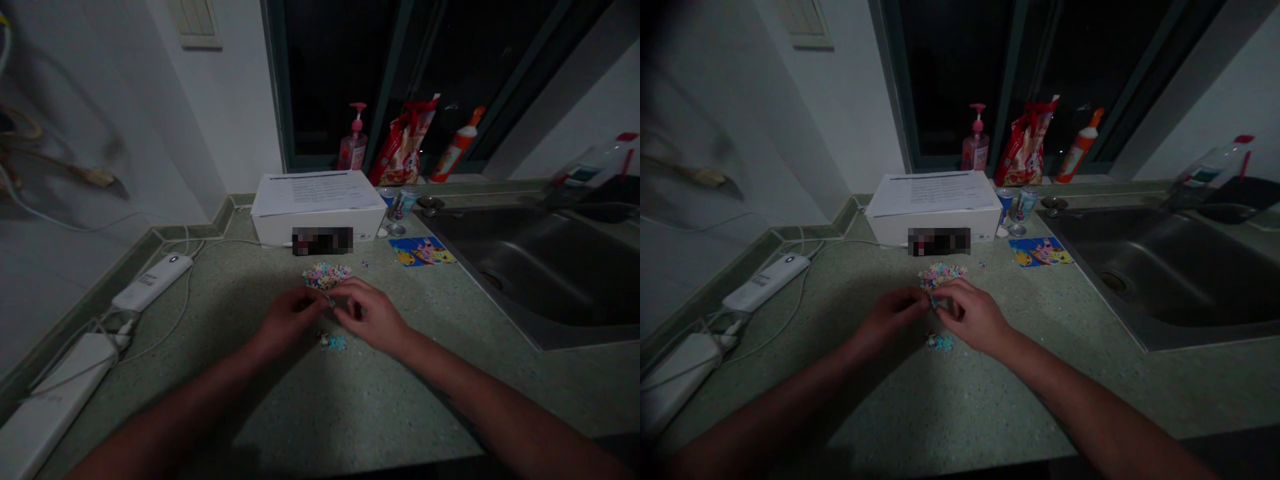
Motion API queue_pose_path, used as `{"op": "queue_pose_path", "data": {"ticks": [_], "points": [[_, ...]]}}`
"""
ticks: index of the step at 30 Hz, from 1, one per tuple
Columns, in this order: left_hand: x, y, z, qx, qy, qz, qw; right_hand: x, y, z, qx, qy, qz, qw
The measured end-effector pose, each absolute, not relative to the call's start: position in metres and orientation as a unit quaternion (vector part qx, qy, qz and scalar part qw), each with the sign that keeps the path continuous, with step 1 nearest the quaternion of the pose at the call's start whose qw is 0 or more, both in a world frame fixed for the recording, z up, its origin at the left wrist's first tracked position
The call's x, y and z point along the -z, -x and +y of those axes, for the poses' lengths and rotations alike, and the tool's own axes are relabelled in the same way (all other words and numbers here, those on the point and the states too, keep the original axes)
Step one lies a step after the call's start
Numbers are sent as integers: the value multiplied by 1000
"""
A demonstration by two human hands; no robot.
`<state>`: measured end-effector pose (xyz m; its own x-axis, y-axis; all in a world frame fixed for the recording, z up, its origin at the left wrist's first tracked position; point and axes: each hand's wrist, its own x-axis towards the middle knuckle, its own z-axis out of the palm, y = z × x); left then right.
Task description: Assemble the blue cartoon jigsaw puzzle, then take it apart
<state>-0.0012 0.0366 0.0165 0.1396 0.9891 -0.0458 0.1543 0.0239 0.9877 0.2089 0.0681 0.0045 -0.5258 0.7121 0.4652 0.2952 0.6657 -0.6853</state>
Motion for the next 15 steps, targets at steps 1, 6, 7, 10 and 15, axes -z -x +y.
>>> {"op": "queue_pose_path", "data": {"ticks": [1, 6, 7, 10, 15], "points": [[-16, 1, 36, -414, -567, 510, 497, -5, -209, 68, -267, 302, -835, 376], [-10, 0, 37, -403, -579, 525, 476, -8, -208, 65, -244, 307, -851, 349], [-9, 0, 37, -402, -581, 528, 472, -8, -208, 65, -240, 309, -853, 344], [-8, 1, 39, -395, -587, 536, 461, -7, -209, 65, -224, 313, -858, 341], [-10, 3, 42, -385, -571, 553, 469, -8, -210, 66, -191, 317, -861, 349]]}}
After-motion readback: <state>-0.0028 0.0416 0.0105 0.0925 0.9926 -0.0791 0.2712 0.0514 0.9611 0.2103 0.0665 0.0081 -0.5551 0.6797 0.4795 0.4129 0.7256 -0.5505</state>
